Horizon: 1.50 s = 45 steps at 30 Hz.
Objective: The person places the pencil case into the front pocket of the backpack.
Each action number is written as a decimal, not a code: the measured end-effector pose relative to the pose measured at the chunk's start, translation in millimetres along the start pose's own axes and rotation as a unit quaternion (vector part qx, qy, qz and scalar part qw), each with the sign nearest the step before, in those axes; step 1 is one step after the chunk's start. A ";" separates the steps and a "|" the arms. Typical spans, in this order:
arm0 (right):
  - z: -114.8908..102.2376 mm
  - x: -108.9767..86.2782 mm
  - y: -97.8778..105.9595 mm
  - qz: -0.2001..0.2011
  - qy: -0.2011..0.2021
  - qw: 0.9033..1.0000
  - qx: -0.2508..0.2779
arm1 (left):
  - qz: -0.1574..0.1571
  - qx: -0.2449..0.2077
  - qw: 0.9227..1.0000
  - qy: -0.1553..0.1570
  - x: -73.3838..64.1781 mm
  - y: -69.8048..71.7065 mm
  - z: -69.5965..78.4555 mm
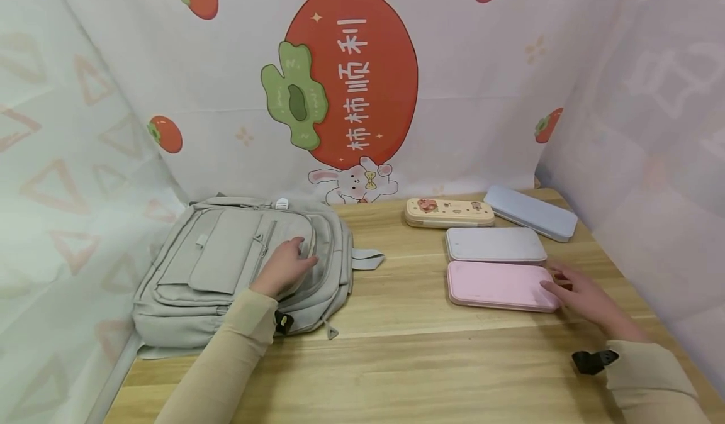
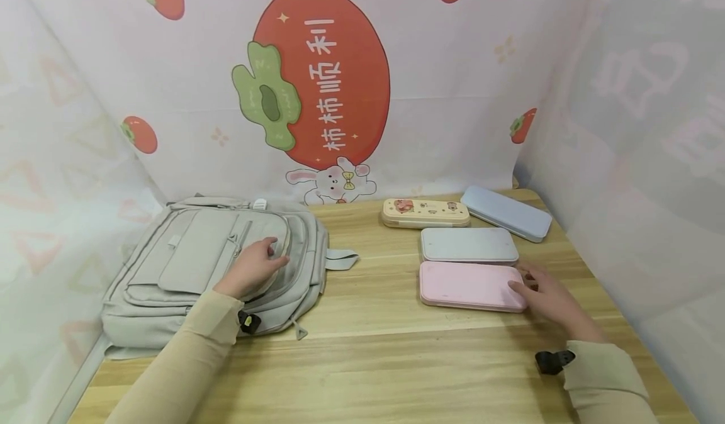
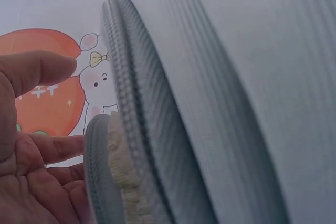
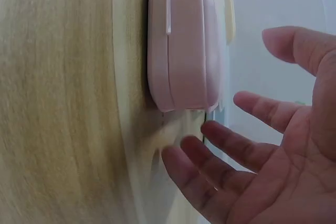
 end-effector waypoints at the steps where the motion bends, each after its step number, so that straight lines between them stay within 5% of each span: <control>1: 2.9 -0.2 -0.2 -0.009 -0.006 1.000 0.017 | -0.005 -0.001 1.000 0.002 1.1 -0.3 0.1; 14: 22.0 -0.1 -2.8 -0.102 -0.007 0.972 0.212 | -0.038 0.065 0.997 0.011 15.5 -5.0 4.6; 32: 16.2 12.6 1.1 -0.154 -0.034 0.966 0.206 | -0.064 0.101 0.992 0.033 17.2 -17.6 -2.6; 45: 21.3 6.6 -0.4 -0.114 0.005 0.970 0.216 | -0.017 0.050 0.998 0.036 4.9 -5.6 -0.7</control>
Point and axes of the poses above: each hand's wrist, its own x-axis towards the middle knuckle, its own y-axis out of the back of the hand, z = x × y, the point moved 4 cm from there along x, towards the middle knuckle, and after that the axes turned 14 degrees about -z, right-handed, at the moved point
